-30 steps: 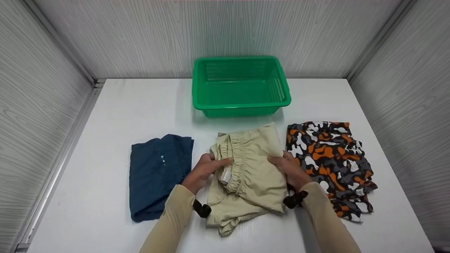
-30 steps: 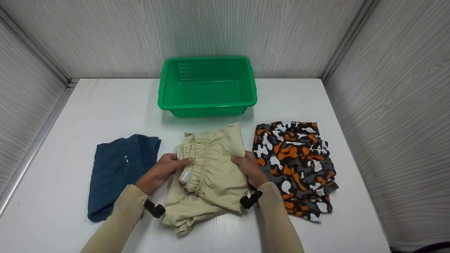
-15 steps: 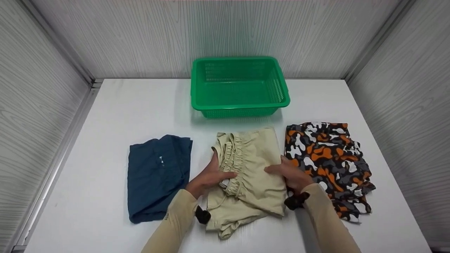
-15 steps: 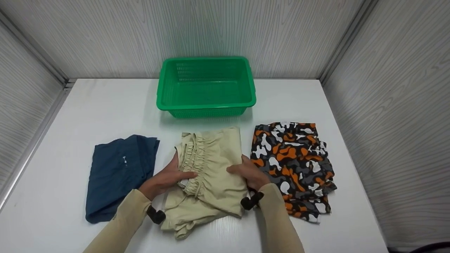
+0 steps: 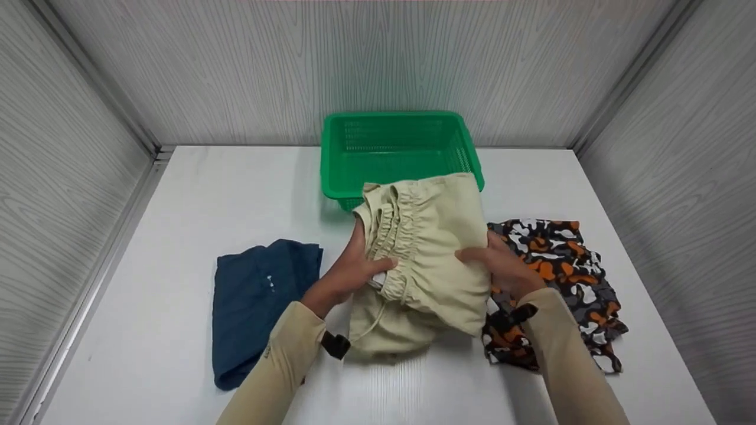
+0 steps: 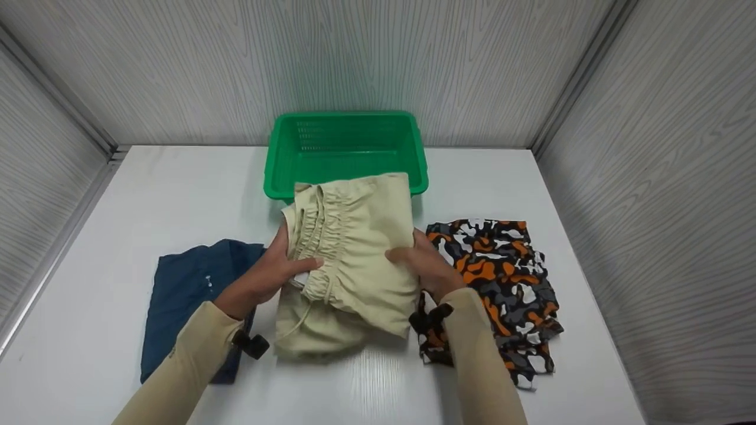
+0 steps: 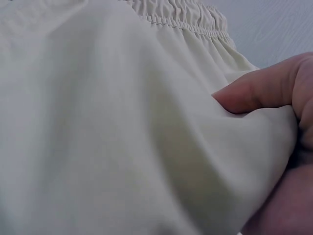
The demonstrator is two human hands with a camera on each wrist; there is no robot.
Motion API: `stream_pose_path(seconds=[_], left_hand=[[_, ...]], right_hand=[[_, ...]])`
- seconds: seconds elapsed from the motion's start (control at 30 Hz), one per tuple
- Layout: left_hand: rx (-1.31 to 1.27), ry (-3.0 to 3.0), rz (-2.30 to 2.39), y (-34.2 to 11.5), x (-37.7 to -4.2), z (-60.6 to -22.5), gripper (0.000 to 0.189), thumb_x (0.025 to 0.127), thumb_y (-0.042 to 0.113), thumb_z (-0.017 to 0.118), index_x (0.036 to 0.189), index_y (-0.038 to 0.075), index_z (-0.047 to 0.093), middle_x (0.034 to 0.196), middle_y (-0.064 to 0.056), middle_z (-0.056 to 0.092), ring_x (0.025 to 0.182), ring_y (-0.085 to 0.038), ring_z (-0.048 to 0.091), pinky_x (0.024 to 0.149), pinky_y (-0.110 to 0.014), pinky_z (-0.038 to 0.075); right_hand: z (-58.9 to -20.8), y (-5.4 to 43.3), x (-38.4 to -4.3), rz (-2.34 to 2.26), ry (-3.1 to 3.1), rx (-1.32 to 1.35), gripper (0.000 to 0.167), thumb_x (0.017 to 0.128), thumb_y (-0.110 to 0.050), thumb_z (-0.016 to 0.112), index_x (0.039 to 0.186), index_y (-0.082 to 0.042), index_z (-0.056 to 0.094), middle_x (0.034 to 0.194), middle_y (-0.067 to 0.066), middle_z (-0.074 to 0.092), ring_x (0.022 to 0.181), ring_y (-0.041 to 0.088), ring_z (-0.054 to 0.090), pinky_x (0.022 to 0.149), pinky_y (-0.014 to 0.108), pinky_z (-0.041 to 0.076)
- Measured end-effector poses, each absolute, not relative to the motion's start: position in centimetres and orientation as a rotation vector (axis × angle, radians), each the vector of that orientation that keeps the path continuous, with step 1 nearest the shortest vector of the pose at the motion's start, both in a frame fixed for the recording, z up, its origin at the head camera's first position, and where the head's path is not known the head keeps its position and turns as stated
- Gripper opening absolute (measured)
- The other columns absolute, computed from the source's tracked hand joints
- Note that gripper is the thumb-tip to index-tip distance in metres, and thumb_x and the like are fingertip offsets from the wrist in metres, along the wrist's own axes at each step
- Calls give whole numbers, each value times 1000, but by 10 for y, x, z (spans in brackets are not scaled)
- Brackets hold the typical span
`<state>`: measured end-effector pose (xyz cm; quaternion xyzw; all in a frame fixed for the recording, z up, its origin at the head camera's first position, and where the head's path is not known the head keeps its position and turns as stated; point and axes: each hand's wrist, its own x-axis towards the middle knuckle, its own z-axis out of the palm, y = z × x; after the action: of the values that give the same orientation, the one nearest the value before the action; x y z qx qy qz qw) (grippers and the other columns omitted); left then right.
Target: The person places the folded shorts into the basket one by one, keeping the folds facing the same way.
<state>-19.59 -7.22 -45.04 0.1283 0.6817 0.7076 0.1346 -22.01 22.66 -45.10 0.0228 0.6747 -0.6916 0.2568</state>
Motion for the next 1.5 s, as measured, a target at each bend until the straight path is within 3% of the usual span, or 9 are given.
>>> stream_pose_path(seconds=[0.2,0.53,0.77,1.03,1.17,1.3,1.33,1.43,1.5], left_hand=[[457,2037,2052,-70,-238,-393,117,90,5,74,161,22,-18,168,5,-16,152,-8,-8,122,-32,12],[251,1957,2070,-62,-297,-331,119,88,-4,73,161,22,-18,169,3,-15,154,-11,-1,112,-24,34],[100,2023,1989,-61,-323,-334,112,91,3,71,162,22,-14,169,1,-14,154,-15,-7,117,-28,28],[-20,2154,1776,-60,-318,-364,106,95,12,67,162,18,-15,169,0,-14,155,-18,-5,122,-36,19],[-45,2217,1694,-62,-312,-381,103,98,13,65,161,16,-15,169,-2,-14,155,-19,-7,123,-38,18],[-92,2268,1598,-63,-305,-399,104,98,8,64,160,14,-21,169,-5,-17,155,-17,-4,121,-34,22],[-98,2276,1569,-62,-303,-403,106,98,6,63,158,14,-23,168,-6,-17,154,-19,13,115,-33,31],[-103,2288,1438,-59,-298,-412,108,97,2,59,155,15,-31,169,-16,4,103,-19,58,77,-32,46],[-94,2295,1341,-55,-297,-418,106,97,0,55,153,12,-34,157,-25,35,63,-15,46,58,-32,36]], right_hand=[[-392,228,-264,-1956,1811,-120,46,92,2,63,135,-8,48,119,13,59,103,26,65,88,42,56],[-338,223,-321,-2055,1817,-41,46,88,10,62,129,-8,51,114,11,60,97,23,65,80,37,56],[-336,215,-341,-1901,2010,35,47,91,3,62,133,-14,48,124,8,53,107,22,58,88,37,53],[-366,203,-331,-1626,2343,47,53,90,2,58,141,-1,46,132,12,49,116,25,47,104,40,40],[-375,202,-325,-1540,2427,-14,52,92,3,54,143,3,48,132,16,50,112,23,47,100,37,40],[-390,199,-315,-1377,2585,-181,26,92,5,50,115,7,62,94,10,58,83,18,48,77,31,40],[-395,198,-314,-1305,2635,-222,16,92,5,49,102,6,61,82,7,54,76,18,45,72,31,38],[-408,198,-312,-1067,2717,-253,12,90,3,47,80,-1,45,68,1,33,67,21,34,67,36,32],[-416,199,-311,-928,2704,-221,8,93,1,46,86,3,47,75,7,39,72,24,37,70,39,36]])
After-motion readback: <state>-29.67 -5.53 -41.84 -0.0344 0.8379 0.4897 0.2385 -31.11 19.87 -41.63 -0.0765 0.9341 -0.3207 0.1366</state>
